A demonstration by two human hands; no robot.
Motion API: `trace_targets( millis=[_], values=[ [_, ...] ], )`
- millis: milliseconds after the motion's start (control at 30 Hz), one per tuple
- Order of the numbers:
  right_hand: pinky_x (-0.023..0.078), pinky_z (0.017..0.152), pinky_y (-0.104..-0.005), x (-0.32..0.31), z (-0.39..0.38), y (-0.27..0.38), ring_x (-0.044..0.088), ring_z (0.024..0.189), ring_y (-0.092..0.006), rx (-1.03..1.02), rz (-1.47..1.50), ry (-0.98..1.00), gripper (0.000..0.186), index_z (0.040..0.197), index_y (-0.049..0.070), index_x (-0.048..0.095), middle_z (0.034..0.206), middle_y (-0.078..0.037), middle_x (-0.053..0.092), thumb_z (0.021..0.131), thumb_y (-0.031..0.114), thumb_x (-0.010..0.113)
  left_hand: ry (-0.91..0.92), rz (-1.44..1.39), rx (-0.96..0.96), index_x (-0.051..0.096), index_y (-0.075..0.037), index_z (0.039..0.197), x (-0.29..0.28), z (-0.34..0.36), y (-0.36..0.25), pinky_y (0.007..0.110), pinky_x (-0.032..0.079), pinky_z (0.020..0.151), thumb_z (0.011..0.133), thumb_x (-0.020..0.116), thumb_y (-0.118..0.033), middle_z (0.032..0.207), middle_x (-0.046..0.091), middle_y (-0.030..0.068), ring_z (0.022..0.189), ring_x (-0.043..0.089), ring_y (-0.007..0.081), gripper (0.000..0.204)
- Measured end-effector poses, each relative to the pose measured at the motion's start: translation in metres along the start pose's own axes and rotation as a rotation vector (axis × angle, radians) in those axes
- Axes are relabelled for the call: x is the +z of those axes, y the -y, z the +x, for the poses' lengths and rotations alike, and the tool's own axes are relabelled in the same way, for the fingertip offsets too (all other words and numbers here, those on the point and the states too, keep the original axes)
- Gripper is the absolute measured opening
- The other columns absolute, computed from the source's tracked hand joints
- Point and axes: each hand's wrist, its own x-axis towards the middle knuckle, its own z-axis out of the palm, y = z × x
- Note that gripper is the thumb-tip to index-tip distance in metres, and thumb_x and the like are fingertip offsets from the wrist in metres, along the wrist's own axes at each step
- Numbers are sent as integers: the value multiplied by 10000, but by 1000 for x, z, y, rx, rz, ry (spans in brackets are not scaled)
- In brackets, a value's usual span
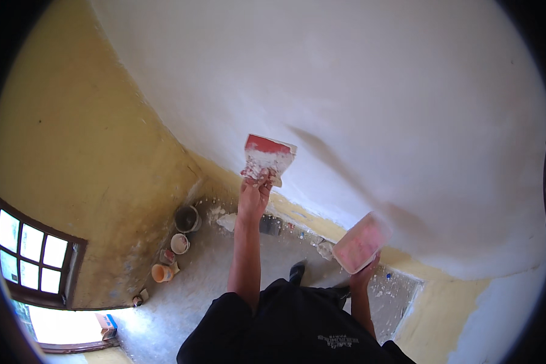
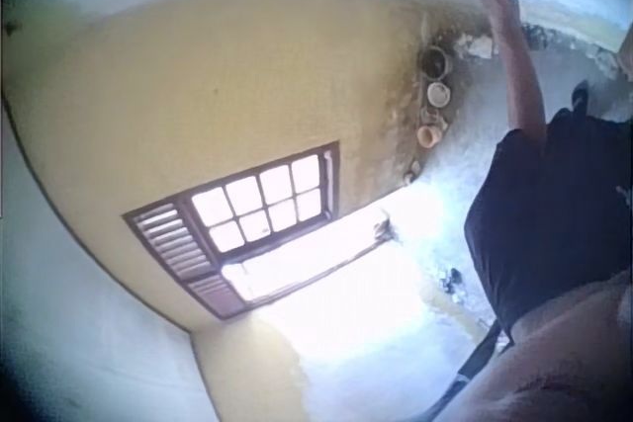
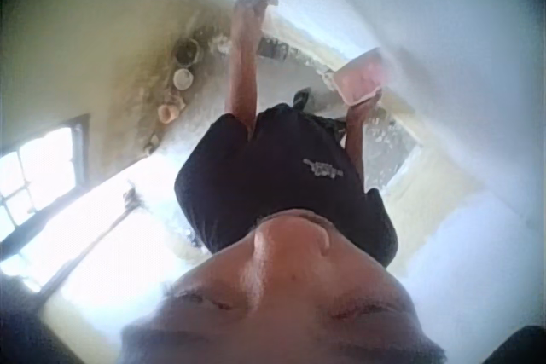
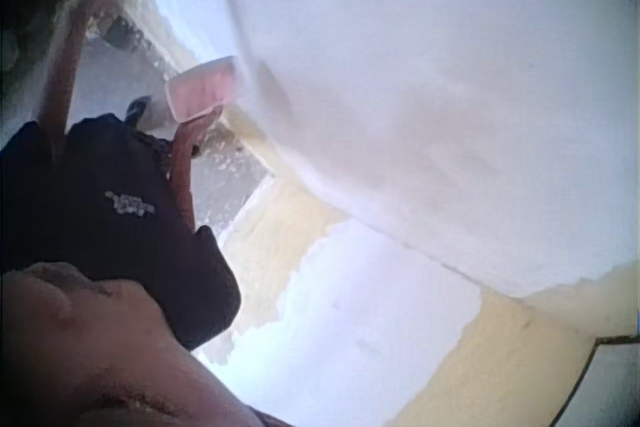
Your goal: The person applies plaster to a wall using a putty knife, taking small amounts from a plastic container and spreading it in smooth strokes across the surface.
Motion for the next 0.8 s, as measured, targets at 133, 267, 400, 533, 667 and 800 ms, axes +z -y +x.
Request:
trace_targets(
  millis=[133, 267, 400, 533, 667, 800],
  values=[
    [406, 1072, -442, -10, -3, -9, 440, 1291, -268, -74, -295, 2, 587, 1486, 22, 203, 1426, -129, 380, 1042, 371, 363, -280, 464, 384, 631, 70, 978, 49, 15, -25, 279, 523, 650, 972, 540, -38, 842, 666, 112, 722, 636, 149, 141],
    [389, 1059, -461, -14, -5, -18, 440, 1271, -322, -289, -718, -18, 570, 1448, -1, 275, 1381, -181, 409, 1008, 305, 470, -411, 1017, 960, 569, 56, 1291, 100, 52, -12, 353, 547, 654, 950, 542, 0, 1057, 698, 233, 809, 721, 271, 347],
    [375, 1070, -457, 23, -9, 13, 442, 1255, -332, 59, 31, -84, 516, 1420, -19, 337, 1360, -202, 409, 1010, 259, 482, -211, 1154, 1216, 378, -7, 1461, 127, 97, 27, 408, 489, 974, 813, 496, 146, 1449, 435, 236, 1328, 448, 358, 676],
    [388, 1077, -426, 4, -10, -6, 438, 1262, -299, -147, -359, -75, 502, 1427, 3, 331, 1367, -167, 392, 1023, 266, 468, -49, 1217, 1154, 415, -9, 1431, 146, 62, 64, 391, 537, 915, 779, 514, 121, 1414, 476, 232, 1282, 487, 366, 672],
    [387, 1075, -423, 9, -8, 8, 423, 1279, -292, 201, 237, -55, 488, 1434, 17, 325, 1364, -164, 393, 1035, 278, 430, 26, 1206, 1090, 510, 1, 1360, 105, 8, 49, 384, 562, 838, 775, 512, 133, 1318, 569, 229, 1136, 612, 356, 600],
    [384, 1068, -427, 8, -9, -1, 412, 1282, -296, -60, -194, 19, 490, 1442, 11, 313, 1366, -186, 388, 1049, 297, 374, -394, 1201, 964, 539, 5, 1315, 88, 30, -17, 449, 545, 764, 841, 487, 81, 1075, 656, 277, 949, 661, 419, 483]
  ],
)
